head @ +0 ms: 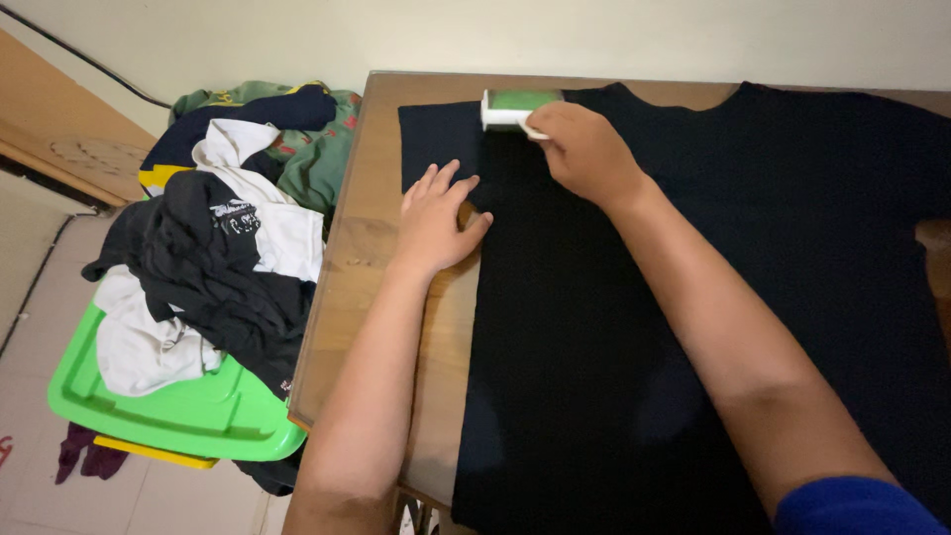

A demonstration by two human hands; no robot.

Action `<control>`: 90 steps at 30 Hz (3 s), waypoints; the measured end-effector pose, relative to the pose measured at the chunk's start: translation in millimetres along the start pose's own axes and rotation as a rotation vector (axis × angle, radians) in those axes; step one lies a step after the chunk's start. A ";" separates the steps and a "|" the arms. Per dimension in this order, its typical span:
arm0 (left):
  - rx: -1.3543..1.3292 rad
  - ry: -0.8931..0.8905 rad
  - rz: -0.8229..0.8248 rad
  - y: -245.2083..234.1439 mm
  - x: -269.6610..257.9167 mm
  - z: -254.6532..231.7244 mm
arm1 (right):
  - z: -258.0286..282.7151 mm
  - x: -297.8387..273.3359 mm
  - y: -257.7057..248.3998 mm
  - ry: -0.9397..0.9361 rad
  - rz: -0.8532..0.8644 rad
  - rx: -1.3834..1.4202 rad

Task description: The person hangs a beige t-shirt on a hanger and places it on a clothing rack. Then, they lay a black t-shirt flat on a table and use a lint roller to clean its surface repeatedly.

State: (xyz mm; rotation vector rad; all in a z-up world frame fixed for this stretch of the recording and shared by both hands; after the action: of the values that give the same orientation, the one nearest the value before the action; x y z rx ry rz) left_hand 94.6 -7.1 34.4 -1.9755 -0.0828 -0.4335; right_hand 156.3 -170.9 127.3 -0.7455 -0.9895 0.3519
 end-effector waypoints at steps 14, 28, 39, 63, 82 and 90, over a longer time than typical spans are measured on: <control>0.062 -0.025 -0.009 -3.0 -1.5 0.5 | 3.5 0.3 2.1 0.005 0.075 0.042; 0.100 -0.052 -0.019 5.2 0.5 17.5 | 5.8 -8.2 5.0 0.042 0.148 -0.009; 0.164 -0.135 -0.019 10.1 -3.6 21.6 | 52.0 -49.3 3.4 -0.245 0.065 -0.072; -0.028 0.005 -0.228 -13.0 -3.0 9.6 | 95.9 -53.4 -8.7 -0.303 0.011 -0.227; -0.019 -0.071 -0.172 0.8 -1.5 24.6 | 138.6 -66.2 6.1 -0.285 0.469 -0.214; -0.029 -0.109 -0.195 3.8 0.3 29.3 | 161.2 -72.4 -2.0 -0.324 0.469 -0.155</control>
State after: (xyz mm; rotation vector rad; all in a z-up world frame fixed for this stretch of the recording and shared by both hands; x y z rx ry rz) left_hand 103.5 17.2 20.4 -2.0270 -0.3421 -0.4550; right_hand -18.8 -149.3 137.3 -1.0862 -1.1495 0.8300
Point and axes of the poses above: each hand's wrist, its own x-axis towards the middle knuckle, its own y-axis out of the palm, z = x × y, the point moved 10 cm from there along x, towards the middle knuckle, and after that the axes turned 5 degrees about y, right-handed, at the moved point
